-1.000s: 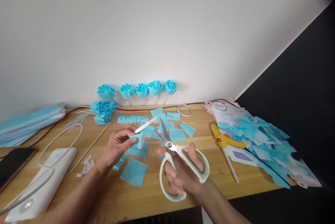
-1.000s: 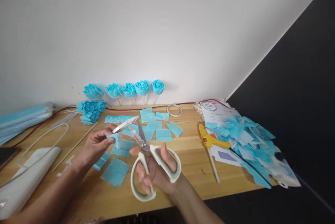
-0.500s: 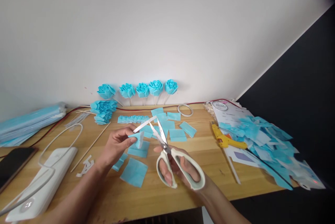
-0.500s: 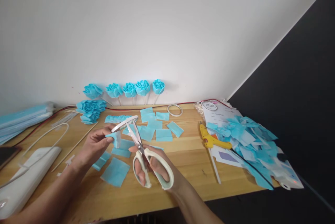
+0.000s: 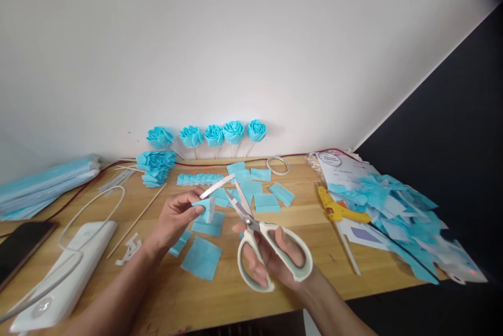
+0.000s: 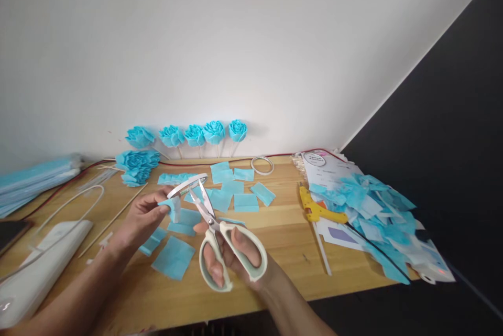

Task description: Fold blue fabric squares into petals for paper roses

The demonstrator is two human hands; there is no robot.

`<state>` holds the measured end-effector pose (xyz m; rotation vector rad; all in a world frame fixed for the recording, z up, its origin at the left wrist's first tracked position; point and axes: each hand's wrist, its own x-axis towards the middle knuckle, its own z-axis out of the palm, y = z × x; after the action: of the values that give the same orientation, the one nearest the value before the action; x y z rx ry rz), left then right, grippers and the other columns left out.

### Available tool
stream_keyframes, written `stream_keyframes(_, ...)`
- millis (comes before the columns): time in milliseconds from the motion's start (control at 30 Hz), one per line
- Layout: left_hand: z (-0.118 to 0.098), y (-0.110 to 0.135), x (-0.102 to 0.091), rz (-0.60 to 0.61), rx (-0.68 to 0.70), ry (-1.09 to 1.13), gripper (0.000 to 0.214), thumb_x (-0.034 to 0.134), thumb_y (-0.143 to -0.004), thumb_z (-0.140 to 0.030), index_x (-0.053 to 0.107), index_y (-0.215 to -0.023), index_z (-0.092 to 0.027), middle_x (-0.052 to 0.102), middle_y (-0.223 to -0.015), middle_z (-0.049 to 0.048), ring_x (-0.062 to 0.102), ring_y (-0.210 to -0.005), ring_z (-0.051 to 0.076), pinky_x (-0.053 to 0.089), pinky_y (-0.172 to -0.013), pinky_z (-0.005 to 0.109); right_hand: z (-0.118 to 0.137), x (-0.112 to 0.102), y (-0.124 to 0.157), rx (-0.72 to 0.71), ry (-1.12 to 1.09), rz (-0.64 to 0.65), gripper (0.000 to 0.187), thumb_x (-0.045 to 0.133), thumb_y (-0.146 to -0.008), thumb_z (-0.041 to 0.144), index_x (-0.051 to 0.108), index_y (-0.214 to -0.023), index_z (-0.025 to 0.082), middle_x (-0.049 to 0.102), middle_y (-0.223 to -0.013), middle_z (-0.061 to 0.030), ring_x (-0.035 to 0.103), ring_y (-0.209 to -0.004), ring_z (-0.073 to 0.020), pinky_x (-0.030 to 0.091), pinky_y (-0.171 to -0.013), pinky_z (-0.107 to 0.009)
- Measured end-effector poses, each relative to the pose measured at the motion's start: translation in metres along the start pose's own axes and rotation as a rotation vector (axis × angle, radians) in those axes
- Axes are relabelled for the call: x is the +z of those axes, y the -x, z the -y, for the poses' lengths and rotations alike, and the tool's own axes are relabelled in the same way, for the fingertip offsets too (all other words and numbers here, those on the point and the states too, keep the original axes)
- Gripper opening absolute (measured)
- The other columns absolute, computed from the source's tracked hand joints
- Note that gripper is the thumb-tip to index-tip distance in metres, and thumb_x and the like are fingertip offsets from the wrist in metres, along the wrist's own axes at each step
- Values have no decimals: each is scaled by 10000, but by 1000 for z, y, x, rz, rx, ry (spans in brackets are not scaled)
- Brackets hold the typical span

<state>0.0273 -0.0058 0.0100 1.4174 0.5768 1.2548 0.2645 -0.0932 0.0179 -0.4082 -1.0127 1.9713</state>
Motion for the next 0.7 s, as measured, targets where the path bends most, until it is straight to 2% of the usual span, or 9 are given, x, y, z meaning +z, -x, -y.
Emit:
stream_keyframes(233, 1, 2, -3, 77, 4, -14, 170, 722, -834, -270, 681, -699, -176, 610, -803, 27, 553, -790, 152, 430, -737, 258, 1, 5, -11, 32, -136, -17, 681, 531, -859, 683, 628, -1255, 137, 572, -658, -9, 427, -455, -85, 354, -422, -223)
stream_keyframes(433, 2, 2, -4, 121, 18, -14, 164, 710, -845, -253, 666, -708, -174, 606, -790, 19, 540, -765, 141, 422, -716, 253, 2, 5, -18, 6, -320, 85, 537, 513, -912, 605, 670, -1168, 159, 565, -685, -1, 392, -473, -72, 339, -394, -189)
stream_keyframes(700, 2, 3, -3, 137, 56, -29, 142, 714, -842, -235, 673, -717, -181, 619, -806, 13, 546, -791, 138, 427, -739, 247, -2, 3, -21, 3, -439, 139, 529, 466, -935, 604, 658, -1142, 157, 526, -681, 20, 319, -468, -61, 330, -374, -155)
